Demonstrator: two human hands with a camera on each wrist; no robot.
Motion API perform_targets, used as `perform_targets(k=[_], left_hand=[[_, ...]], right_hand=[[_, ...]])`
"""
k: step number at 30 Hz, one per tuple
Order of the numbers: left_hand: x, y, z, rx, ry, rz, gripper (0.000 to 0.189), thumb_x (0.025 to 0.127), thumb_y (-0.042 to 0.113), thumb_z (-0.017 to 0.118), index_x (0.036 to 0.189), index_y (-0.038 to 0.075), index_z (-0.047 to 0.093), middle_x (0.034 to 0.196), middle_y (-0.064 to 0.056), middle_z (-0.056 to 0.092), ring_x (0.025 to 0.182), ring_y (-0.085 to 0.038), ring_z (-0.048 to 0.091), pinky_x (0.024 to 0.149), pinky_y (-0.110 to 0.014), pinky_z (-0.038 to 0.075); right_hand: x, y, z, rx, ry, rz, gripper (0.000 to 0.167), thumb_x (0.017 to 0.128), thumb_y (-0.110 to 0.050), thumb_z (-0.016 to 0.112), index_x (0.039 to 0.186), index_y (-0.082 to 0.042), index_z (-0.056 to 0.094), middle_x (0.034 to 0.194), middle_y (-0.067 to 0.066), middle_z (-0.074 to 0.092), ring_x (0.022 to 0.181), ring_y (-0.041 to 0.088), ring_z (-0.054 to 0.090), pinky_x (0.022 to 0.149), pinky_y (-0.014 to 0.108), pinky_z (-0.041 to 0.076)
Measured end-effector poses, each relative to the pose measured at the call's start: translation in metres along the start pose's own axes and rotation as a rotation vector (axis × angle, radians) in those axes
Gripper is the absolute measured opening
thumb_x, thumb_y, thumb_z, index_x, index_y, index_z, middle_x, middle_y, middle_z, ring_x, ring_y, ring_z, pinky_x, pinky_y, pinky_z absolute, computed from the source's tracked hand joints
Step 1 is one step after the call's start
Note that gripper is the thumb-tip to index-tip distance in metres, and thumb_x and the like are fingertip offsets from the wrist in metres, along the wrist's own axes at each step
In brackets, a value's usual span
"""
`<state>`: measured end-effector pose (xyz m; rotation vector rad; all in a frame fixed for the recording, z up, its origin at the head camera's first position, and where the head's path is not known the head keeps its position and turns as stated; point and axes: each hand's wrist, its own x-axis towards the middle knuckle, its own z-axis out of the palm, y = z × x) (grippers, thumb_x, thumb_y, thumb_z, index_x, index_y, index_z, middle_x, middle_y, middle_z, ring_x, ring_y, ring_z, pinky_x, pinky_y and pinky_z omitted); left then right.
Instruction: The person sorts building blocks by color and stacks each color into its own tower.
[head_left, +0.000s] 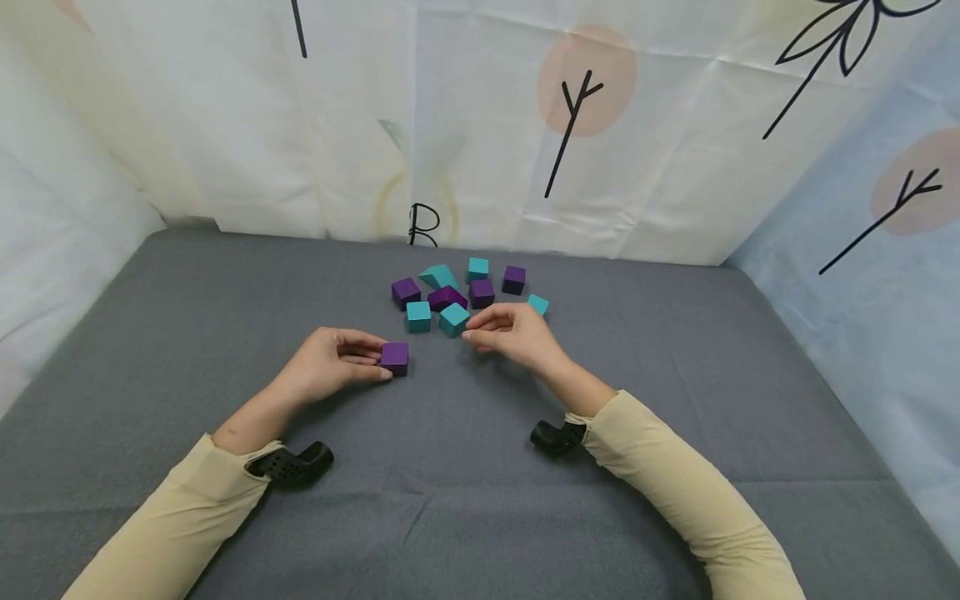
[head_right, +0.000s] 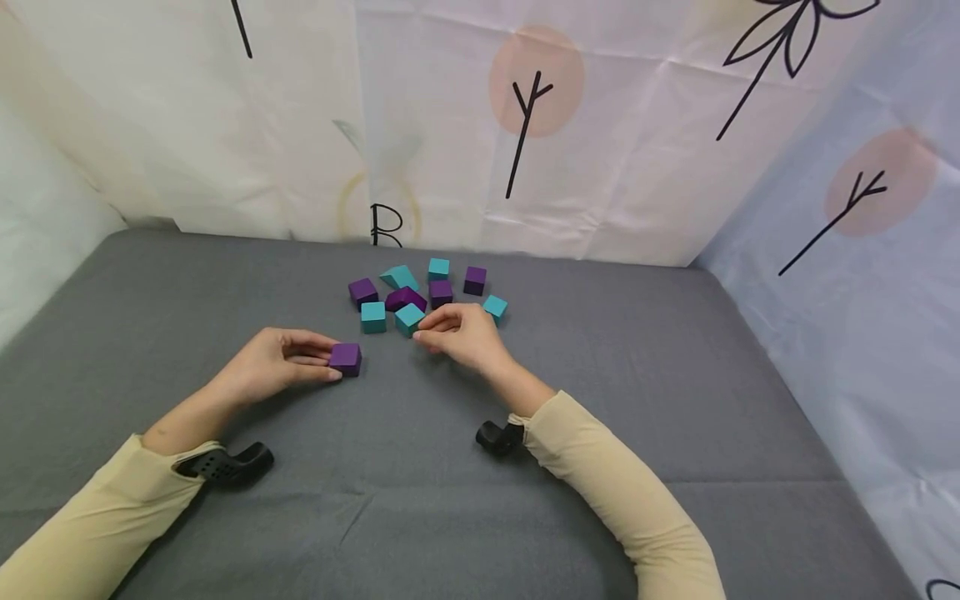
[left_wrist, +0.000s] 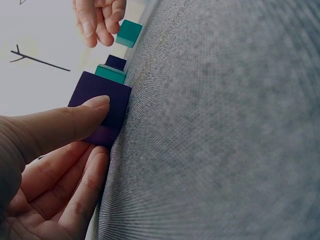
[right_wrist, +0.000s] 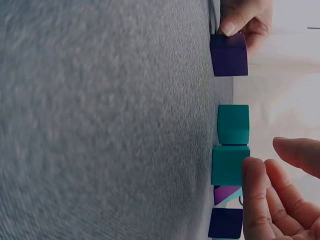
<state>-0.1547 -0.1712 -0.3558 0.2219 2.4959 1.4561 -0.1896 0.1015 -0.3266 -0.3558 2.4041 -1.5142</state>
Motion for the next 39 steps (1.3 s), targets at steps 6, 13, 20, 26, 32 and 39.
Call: perform_targets(k=[6,13,20,26,32,39], left_hand=[[0.0,0.0,0.0,-0.002,0.002,-0.016,0.045,0.081,0.016,0.078,0.119,-0.003,0.065,0.113,-0.019,0.068,0.096,-0.019,0.067,0.078,-0.022,0.053],[0.001,-0.001,0.0,-0.011,-0.003,-0.019,0.045,0.081,0.015,0.077,0.12,-0.004,0.064,0.114,-0.019,0.067,0.096,-0.018,0.067,0.078,-0.022,0.054],[0.001,-0.002,0.0,-0.01,-0.005,-0.015,0.045,0.082,0.015,0.077,0.12,-0.003,0.064,0.114,-0.019,0.067,0.096,-0.018,0.067,0.079,-0.023,0.054],[0.002,-0.002,0.0,-0.018,-0.003,-0.018,0.045,0.081,0.015,0.078,0.119,-0.003,0.064,0.114,-0.019,0.067,0.096,-0.018,0.067,0.079,-0.022,0.054],[0.001,-0.003,0.0,-0.025,0.001,-0.015,0.045,0.081,0.014,0.078,0.12,-0.004,0.064,0.114,-0.019,0.067,0.095,-0.017,0.067,0.079,-0.022,0.054],[0.002,-0.003,0.001,-0.033,0.0,-0.018,0.045,0.081,0.014,0.078,0.119,-0.004,0.064,0.113,-0.019,0.067,0.095,-0.017,0.067,0.079,-0.024,0.054]], right_hand=[[0.002,0.0,0.0,-0.044,0.07,0.043,0.021,0.088,-0.019,0.07,0.103,-0.003,0.071,0.097,0.017,0.072,0.084,0.03,0.069,0.078,0.036,0.056],[0.01,0.001,0.002,-0.069,0.234,0.071,0.022,0.086,-0.022,0.072,0.101,-0.006,0.07,0.098,0.012,0.072,0.085,0.028,0.069,0.074,0.036,0.056],[0.023,0.004,0.003,-0.138,0.377,0.058,0.024,0.085,-0.025,0.074,0.102,-0.009,0.069,0.102,0.009,0.071,0.091,0.021,0.068,0.072,0.031,0.053],[0.029,0.003,0.003,-0.144,0.409,0.052,0.026,0.086,-0.023,0.073,0.106,-0.007,0.068,0.108,0.01,0.069,0.1,0.023,0.066,0.08,0.038,0.053],[0.035,0.002,0.004,-0.205,0.412,0.05,0.033,0.086,-0.024,0.072,0.114,-0.007,0.065,0.116,0.012,0.065,0.109,0.025,0.061,0.091,0.041,0.048],[0.041,0.003,0.005,-0.245,0.393,0.066,0.039,0.086,-0.023,0.072,0.122,-0.008,0.062,0.123,0.013,0.06,0.117,0.027,0.055,0.098,0.043,0.045]])
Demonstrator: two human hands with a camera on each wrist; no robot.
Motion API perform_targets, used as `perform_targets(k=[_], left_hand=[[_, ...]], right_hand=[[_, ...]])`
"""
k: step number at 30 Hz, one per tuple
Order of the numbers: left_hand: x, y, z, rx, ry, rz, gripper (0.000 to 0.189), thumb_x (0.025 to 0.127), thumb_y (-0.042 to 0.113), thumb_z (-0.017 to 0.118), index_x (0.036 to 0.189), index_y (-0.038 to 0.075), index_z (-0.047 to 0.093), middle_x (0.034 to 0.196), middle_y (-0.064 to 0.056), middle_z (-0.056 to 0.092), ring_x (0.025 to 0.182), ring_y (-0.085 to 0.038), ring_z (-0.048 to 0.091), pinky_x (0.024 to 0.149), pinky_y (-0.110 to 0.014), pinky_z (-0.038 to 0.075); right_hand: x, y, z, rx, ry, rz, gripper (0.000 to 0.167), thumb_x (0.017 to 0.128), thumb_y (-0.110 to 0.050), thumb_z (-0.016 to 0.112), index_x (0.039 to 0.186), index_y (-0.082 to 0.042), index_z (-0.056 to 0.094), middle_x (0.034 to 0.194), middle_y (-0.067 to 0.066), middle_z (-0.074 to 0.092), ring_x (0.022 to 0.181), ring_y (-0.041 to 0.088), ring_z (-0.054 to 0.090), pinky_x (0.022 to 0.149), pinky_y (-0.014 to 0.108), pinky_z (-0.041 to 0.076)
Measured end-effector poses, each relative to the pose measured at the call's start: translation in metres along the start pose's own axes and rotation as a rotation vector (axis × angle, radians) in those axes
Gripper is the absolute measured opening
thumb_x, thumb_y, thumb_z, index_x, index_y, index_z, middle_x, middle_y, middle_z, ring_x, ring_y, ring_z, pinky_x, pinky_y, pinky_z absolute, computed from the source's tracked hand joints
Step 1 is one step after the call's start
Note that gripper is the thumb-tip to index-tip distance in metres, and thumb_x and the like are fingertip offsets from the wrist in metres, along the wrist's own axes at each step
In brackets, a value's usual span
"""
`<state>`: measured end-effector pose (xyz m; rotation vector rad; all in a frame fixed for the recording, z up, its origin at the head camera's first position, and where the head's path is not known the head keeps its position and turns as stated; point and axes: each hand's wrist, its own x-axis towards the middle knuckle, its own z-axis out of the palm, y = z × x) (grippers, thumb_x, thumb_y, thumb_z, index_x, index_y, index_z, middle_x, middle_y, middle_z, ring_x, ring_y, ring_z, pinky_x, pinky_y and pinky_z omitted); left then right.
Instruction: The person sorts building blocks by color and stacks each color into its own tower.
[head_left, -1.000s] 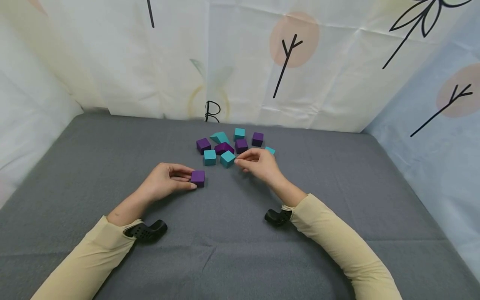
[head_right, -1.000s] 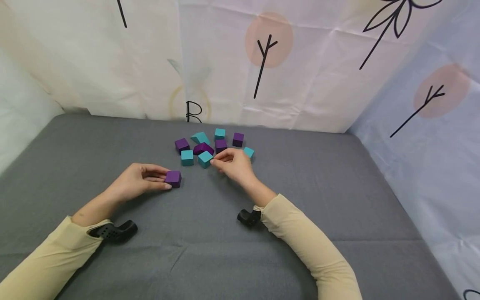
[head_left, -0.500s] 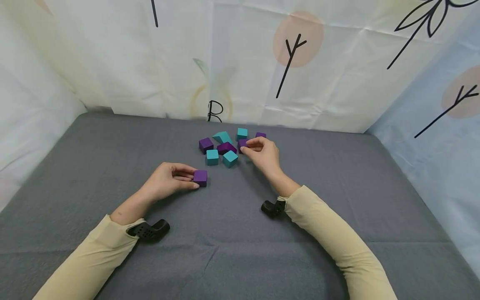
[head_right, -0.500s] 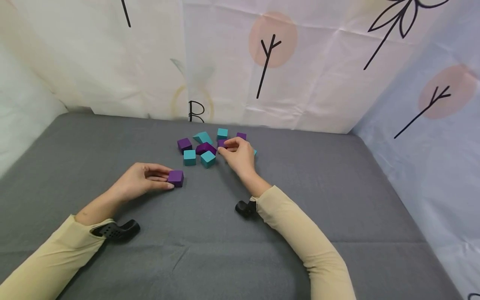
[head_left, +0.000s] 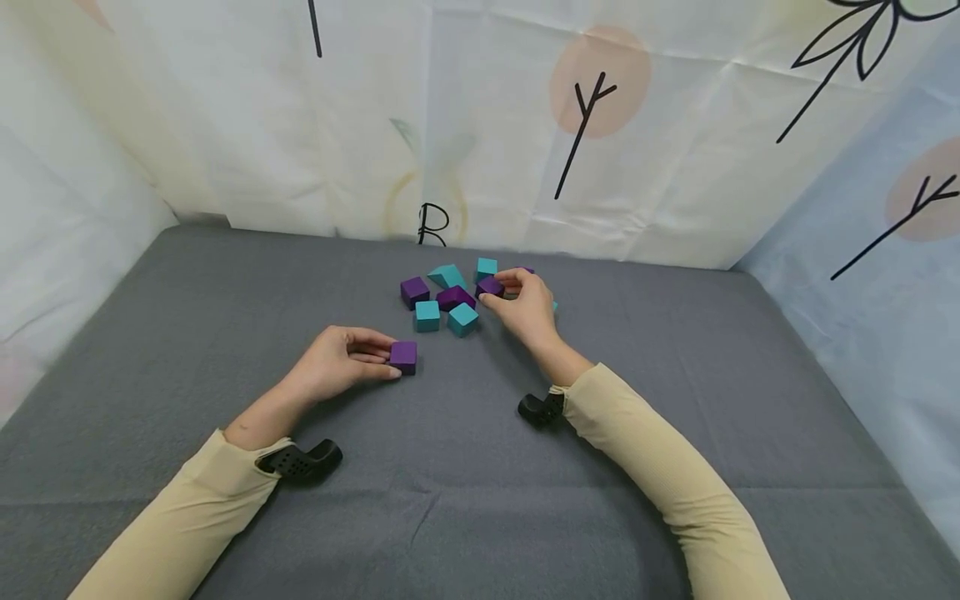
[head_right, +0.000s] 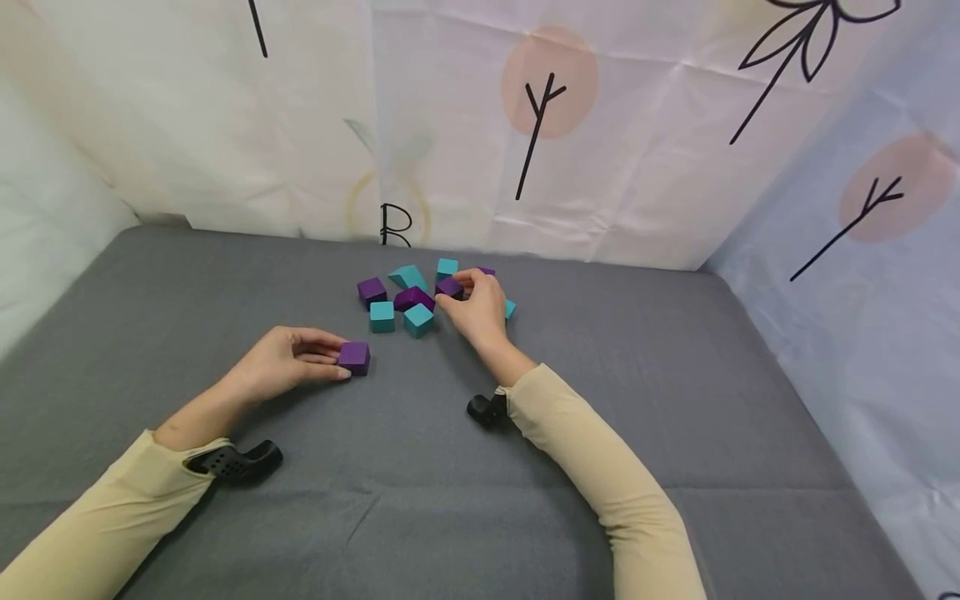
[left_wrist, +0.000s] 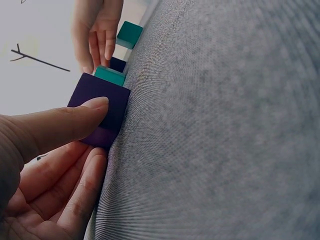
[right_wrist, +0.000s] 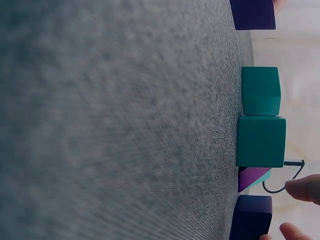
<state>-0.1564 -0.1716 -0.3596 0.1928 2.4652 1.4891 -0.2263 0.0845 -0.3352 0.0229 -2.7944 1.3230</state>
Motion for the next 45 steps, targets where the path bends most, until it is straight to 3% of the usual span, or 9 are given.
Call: perform_targets(k=[8,20,32,45], left_hand=[[0.0,0.0,0.002,0.002,0.001,0.012,0.043,0.081,0.013,0.077,0.118,-0.004,0.064,0.113,-0.019,0.067,0.095,-0.019,0.067,0.079,-0.025,0.055],[0.001,0.0,0.004,-0.006,-0.002,0.004,0.043,0.081,0.013,0.078,0.118,-0.004,0.064,0.112,-0.019,0.068,0.094,-0.018,0.067,0.08,-0.026,0.055],[0.001,0.0,0.004,-0.008,0.002,0.003,0.044,0.081,0.013,0.078,0.119,-0.004,0.064,0.113,-0.019,0.067,0.095,-0.018,0.067,0.08,-0.026,0.055],[-0.001,0.0,0.002,-0.009,0.013,-0.009,0.045,0.081,0.014,0.078,0.119,-0.003,0.064,0.114,-0.019,0.067,0.095,-0.017,0.067,0.08,-0.025,0.054]], right_hand=[[0.007,-0.002,0.002,-0.043,-0.016,0.077,0.039,0.088,-0.022,0.07,0.124,-0.009,0.061,0.126,0.011,0.06,0.118,0.026,0.054,0.096,0.04,0.047],[0.017,0.0,0.006,-0.144,-0.028,0.101,0.04,0.087,-0.021,0.072,0.123,-0.008,0.062,0.122,0.011,0.062,0.116,0.026,0.055,0.094,0.039,0.048],[0.013,0.004,-0.001,-0.037,-0.032,0.101,0.041,0.088,-0.019,0.071,0.126,-0.008,0.061,0.122,0.013,0.061,0.112,0.026,0.059,0.093,0.038,0.049],[-0.001,0.006,-0.014,0.081,-0.1,0.07,0.043,0.087,-0.015,0.07,0.129,-0.012,0.059,0.122,0.014,0.058,0.114,0.028,0.059,0.096,0.042,0.049]])
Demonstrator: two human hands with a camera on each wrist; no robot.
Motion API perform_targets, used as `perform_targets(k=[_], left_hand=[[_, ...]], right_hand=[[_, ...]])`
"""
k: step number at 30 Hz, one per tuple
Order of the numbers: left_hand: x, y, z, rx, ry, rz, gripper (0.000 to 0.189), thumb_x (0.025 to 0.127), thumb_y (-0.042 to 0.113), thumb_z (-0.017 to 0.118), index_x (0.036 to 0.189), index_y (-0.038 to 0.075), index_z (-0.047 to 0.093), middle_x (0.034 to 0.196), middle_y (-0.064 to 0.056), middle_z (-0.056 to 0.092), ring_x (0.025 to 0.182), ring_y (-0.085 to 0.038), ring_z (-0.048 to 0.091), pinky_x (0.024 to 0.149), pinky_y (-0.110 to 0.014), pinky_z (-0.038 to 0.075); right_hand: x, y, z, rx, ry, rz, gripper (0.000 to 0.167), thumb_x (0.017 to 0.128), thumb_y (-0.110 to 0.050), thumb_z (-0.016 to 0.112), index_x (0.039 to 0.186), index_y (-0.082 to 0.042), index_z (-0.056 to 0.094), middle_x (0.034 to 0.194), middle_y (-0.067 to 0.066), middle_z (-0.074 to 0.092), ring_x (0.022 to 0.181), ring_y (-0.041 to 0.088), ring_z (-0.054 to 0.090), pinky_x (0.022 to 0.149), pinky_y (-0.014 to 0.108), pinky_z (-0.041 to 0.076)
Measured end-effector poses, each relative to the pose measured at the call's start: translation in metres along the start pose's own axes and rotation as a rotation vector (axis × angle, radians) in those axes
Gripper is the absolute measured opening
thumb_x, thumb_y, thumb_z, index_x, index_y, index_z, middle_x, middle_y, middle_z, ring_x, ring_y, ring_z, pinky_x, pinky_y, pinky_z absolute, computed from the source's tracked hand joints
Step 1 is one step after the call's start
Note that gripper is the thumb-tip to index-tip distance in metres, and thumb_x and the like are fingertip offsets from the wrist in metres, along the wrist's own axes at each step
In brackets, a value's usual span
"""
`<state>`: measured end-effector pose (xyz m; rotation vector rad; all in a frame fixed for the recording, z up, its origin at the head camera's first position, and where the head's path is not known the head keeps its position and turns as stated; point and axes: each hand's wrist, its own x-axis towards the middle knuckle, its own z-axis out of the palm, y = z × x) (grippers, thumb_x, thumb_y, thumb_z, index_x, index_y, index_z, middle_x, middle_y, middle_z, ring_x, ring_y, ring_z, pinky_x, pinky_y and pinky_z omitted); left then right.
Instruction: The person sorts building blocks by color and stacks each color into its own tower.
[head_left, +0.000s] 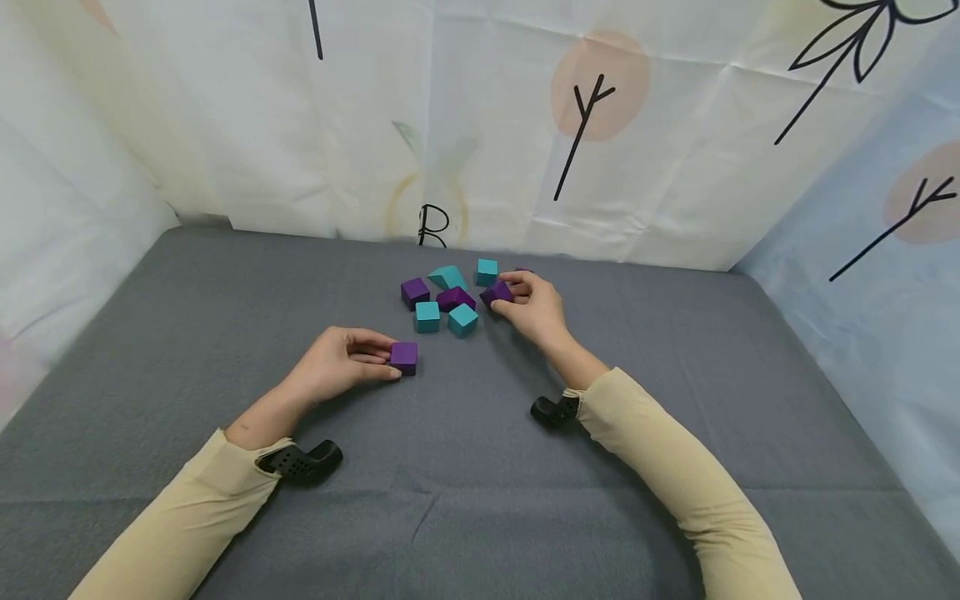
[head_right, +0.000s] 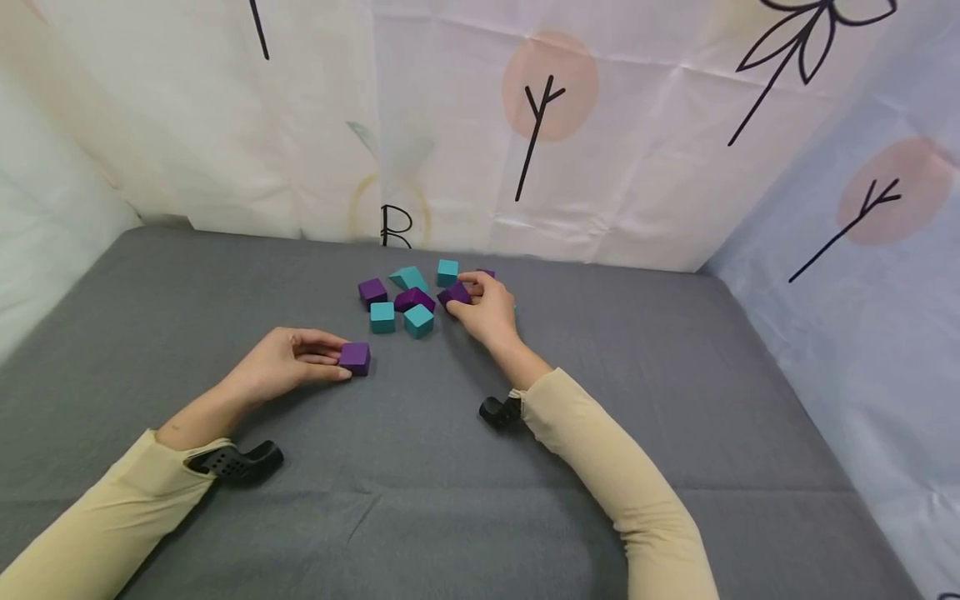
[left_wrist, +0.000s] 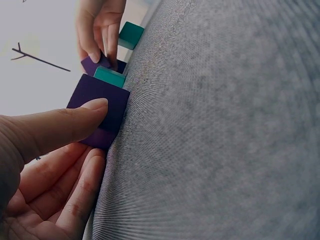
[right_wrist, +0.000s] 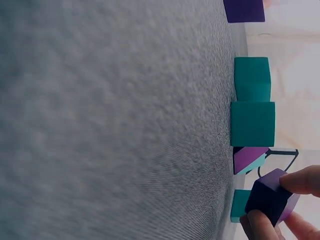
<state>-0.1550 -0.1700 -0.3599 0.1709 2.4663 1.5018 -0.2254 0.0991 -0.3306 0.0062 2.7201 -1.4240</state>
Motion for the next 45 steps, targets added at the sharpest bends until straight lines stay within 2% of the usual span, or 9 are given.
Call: perform_targets(k=[9,17,23,31,38,45], left_hand=[[0.0,0.001,-0.001,0.004,0.001,-0.008,0.045,0.081,0.015,0.078,0.12,-0.003,0.064,0.115,-0.019,0.067,0.095,-0.017,0.067,0.081,-0.025,0.054],[0.0,0.001,0.0,0.002,-0.001,-0.005,0.045,0.081,0.014,0.078,0.12,-0.004,0.064,0.115,-0.019,0.067,0.096,-0.017,0.067,0.081,-0.025,0.054],[0.0,0.0,0.0,0.002,0.0,0.004,0.045,0.081,0.013,0.078,0.12,-0.004,0.064,0.114,-0.019,0.067,0.095,-0.017,0.067,0.08,-0.024,0.054],[0.0,0.0,0.0,-0.004,-0.001,0.007,0.045,0.081,0.014,0.078,0.12,-0.004,0.064,0.114,-0.019,0.067,0.095,-0.017,0.067,0.079,-0.022,0.054],[0.0,-0.001,-0.001,-0.001,0.001,0.002,0.045,0.081,0.014,0.078,0.12,-0.003,0.064,0.115,-0.019,0.067,0.095,-0.017,0.067,0.079,-0.023,0.054],[0.0,-0.002,0.0,0.004,0.008,0.006,0.045,0.081,0.015,0.078,0.119,-0.003,0.064,0.115,-0.018,0.067,0.095,-0.017,0.067,0.081,-0.026,0.055]], right_hand=[[-0.012,0.002,-0.002,0.022,-0.044,-0.027,0.041,0.086,-0.017,0.072,0.125,-0.012,0.061,0.122,0.014,0.058,0.114,0.028,0.06,0.092,0.043,0.051],[-0.026,0.003,-0.003,0.063,-0.073,-0.063,0.042,0.085,-0.013,0.073,0.125,-0.011,0.059,0.127,0.013,0.058,0.117,0.031,0.058,0.094,0.043,0.05],[-0.034,0.003,-0.002,0.092,-0.107,-0.079,0.042,0.084,-0.011,0.073,0.124,-0.01,0.06,0.124,0.013,0.059,0.113,0.03,0.062,0.09,0.042,0.052],[-0.039,0.003,0.005,0.12,-0.155,-0.116,0.038,0.082,-0.006,0.074,0.118,-0.006,0.062,0.115,0.015,0.064,0.106,0.028,0.065,0.088,0.037,0.053],[-0.045,0.001,0.012,0.1,-0.209,-0.144,0.038,0.081,-0.006,0.074,0.117,-0.005,0.062,0.116,0.014,0.064,0.109,0.027,0.062,0.091,0.038,0.052],[-0.048,-0.002,0.023,0.098,-0.268,-0.162,0.039,0.081,-0.004,0.075,0.118,-0.005,0.061,0.113,0.014,0.066,0.104,0.025,0.065,0.085,0.033,0.054]])
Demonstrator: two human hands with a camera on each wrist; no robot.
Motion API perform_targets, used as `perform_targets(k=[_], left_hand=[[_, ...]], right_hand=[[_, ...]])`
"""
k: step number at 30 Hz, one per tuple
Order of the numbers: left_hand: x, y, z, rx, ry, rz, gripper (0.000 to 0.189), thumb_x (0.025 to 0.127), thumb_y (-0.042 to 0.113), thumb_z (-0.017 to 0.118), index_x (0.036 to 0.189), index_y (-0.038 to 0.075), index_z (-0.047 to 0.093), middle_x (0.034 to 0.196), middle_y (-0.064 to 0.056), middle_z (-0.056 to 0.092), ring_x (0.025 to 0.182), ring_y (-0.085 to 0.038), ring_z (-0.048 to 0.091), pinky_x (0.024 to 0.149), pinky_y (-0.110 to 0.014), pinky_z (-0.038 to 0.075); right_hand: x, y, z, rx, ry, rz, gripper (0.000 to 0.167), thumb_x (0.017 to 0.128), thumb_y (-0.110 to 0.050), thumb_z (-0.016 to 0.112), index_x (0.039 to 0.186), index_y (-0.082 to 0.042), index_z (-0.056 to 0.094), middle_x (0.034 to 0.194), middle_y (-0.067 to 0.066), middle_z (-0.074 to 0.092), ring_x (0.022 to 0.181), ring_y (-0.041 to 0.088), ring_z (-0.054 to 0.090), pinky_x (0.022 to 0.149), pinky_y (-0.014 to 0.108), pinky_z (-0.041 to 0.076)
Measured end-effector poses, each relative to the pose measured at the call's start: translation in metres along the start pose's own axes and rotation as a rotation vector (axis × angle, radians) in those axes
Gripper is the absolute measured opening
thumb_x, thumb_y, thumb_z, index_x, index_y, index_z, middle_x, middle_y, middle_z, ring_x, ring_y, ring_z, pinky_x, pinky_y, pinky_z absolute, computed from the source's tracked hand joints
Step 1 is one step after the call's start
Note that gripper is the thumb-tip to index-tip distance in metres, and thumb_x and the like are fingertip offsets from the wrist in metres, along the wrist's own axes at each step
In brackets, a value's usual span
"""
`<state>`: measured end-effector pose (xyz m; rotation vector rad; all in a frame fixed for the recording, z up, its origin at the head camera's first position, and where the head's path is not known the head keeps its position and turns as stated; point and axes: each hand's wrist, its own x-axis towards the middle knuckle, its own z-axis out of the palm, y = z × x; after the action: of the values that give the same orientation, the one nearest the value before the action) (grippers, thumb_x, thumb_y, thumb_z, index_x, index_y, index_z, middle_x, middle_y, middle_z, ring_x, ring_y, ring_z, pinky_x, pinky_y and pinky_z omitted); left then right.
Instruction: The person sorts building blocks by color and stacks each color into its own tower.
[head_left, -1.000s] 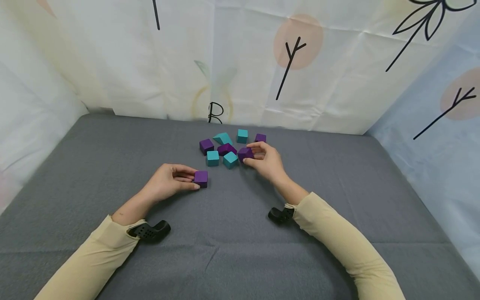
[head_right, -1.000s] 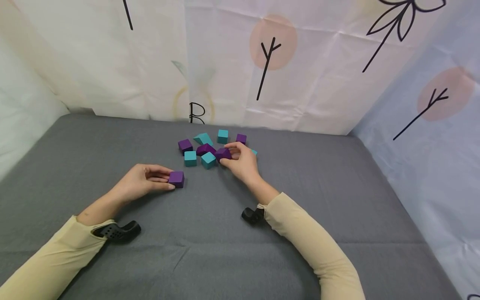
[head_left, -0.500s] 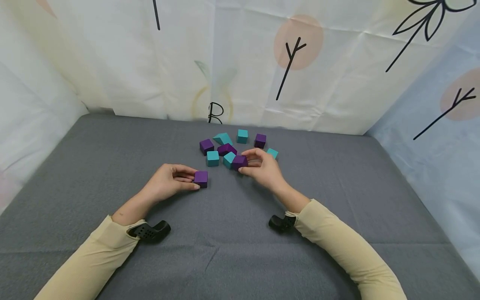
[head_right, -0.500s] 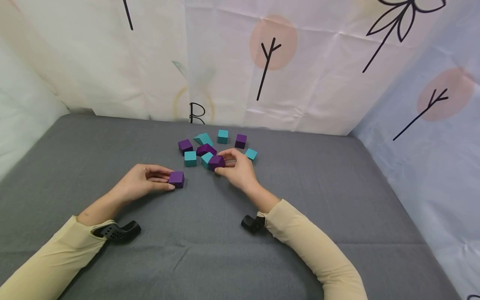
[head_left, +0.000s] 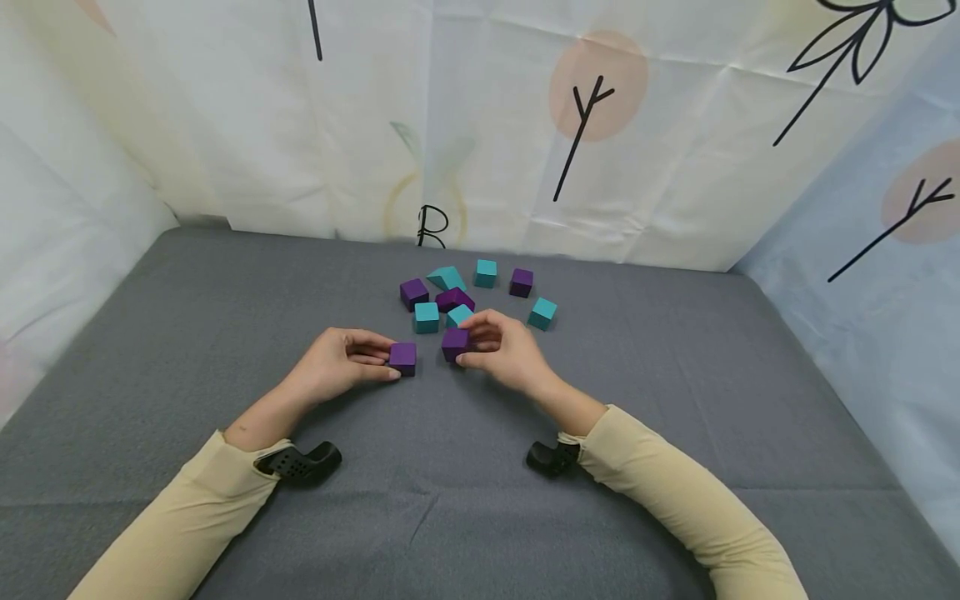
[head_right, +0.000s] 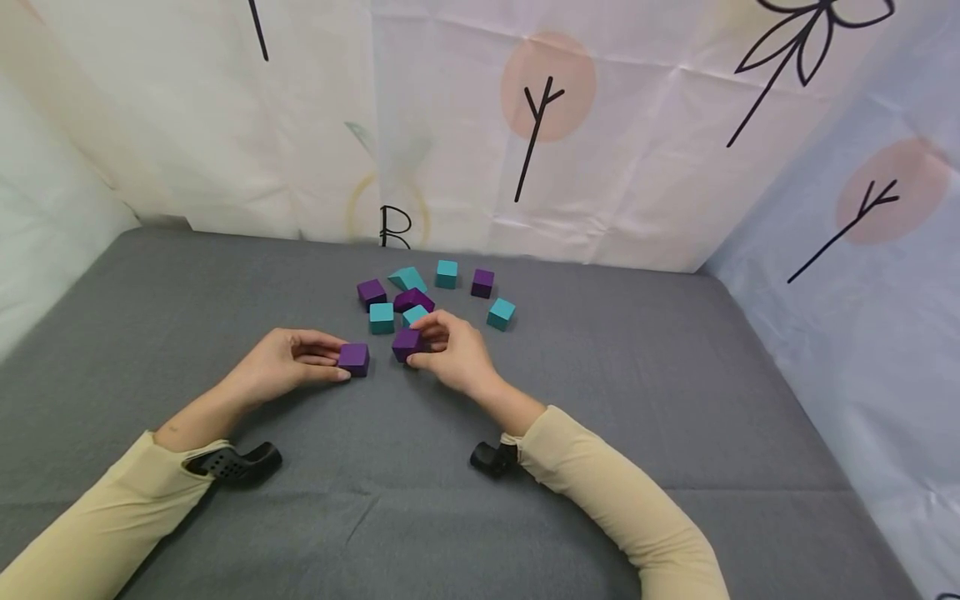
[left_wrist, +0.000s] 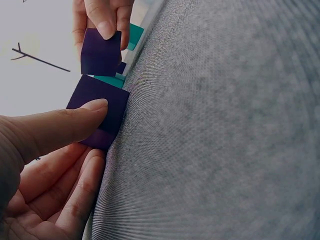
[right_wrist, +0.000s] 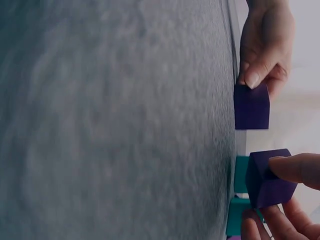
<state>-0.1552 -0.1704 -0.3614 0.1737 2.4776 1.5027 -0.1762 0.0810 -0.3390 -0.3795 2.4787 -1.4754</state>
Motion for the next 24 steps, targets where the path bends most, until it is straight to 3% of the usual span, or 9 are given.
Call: perform_targets(k=[10,24], left_hand=[[0.0,0.0,0.0,-0.01,-0.002,0.002,0.045,0.081,0.014,0.078,0.12,-0.004,0.064,0.114,-0.019,0.067,0.095,-0.018,0.067,0.081,-0.027,0.055],[0.0,0.001,0.0,-0.01,0.002,0.001,0.044,0.081,0.012,0.077,0.119,-0.005,0.063,0.113,-0.021,0.067,0.094,-0.018,0.068,0.08,-0.026,0.055]], right_hand=[[-0.001,-0.008,0.011,-0.033,-0.036,-0.032,0.039,0.079,-0.003,0.076,0.116,-0.004,0.062,0.114,0.014,0.065,0.104,0.025,0.065,0.086,0.031,0.054],[0.004,-0.01,0.023,-0.033,-0.066,0.012,0.037,0.078,0.0,0.076,0.112,-0.004,0.062,0.111,0.014,0.066,0.103,0.024,0.066,0.087,0.029,0.054]])
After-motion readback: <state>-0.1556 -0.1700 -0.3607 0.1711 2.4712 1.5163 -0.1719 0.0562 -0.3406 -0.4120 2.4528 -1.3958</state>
